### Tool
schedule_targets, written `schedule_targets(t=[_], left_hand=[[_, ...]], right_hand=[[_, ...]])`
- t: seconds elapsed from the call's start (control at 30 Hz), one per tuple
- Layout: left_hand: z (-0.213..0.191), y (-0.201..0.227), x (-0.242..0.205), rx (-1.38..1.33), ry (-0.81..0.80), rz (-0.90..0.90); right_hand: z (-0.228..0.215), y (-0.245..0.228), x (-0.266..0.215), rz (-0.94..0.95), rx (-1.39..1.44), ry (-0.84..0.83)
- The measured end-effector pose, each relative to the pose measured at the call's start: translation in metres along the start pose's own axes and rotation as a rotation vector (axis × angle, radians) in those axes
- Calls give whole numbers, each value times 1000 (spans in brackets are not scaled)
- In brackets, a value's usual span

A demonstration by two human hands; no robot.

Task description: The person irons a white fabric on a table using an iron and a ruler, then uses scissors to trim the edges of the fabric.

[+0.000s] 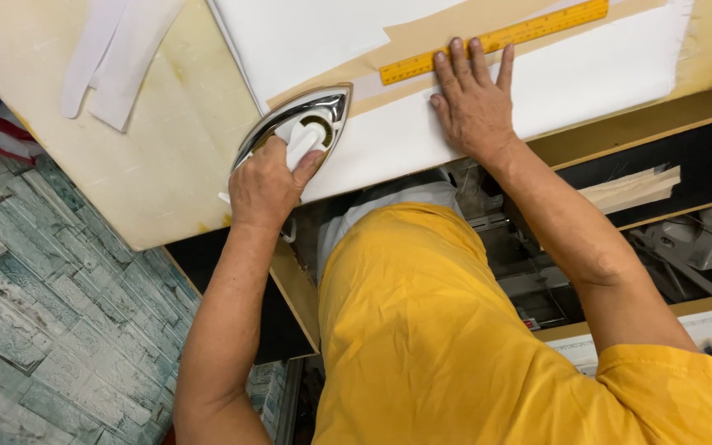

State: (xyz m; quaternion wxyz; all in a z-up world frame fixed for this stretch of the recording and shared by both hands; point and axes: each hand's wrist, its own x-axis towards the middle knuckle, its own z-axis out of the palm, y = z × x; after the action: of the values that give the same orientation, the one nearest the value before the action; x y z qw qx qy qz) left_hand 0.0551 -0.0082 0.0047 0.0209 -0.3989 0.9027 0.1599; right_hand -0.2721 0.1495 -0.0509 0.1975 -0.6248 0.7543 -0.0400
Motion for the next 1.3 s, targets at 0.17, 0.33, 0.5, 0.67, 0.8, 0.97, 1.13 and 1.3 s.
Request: schedule_targets(t=[0.17,0.33,0.5,0.67,0.8,0.97,1.13,1.3], left_hand=[[-4,-8,-10,-3,26,-12],[-4,-8,-8,-11,15,-20],[-4,-5,-6,-21,39,-20],[-4,-15,-16,-17,17,-59],[-2,-13,-5,-28,49,-36],[-1,-13,-2,-5,41,-42],[-4,-24,-15,-30,26,-52],[-7,-27,-14,-26,49,-14]], right_hand=[[17,-26,17,67,-77,-166],[30,-29,23,-3,-60,-3],[23,-34,24,14,-35,-32],[25,-34,22,-4,-6,19],[20,-37,24,3,10,18],[16,-30,21,-47,17,58],[4,-17,9,27,18,12],[15,-28,10,43,-32,15]])
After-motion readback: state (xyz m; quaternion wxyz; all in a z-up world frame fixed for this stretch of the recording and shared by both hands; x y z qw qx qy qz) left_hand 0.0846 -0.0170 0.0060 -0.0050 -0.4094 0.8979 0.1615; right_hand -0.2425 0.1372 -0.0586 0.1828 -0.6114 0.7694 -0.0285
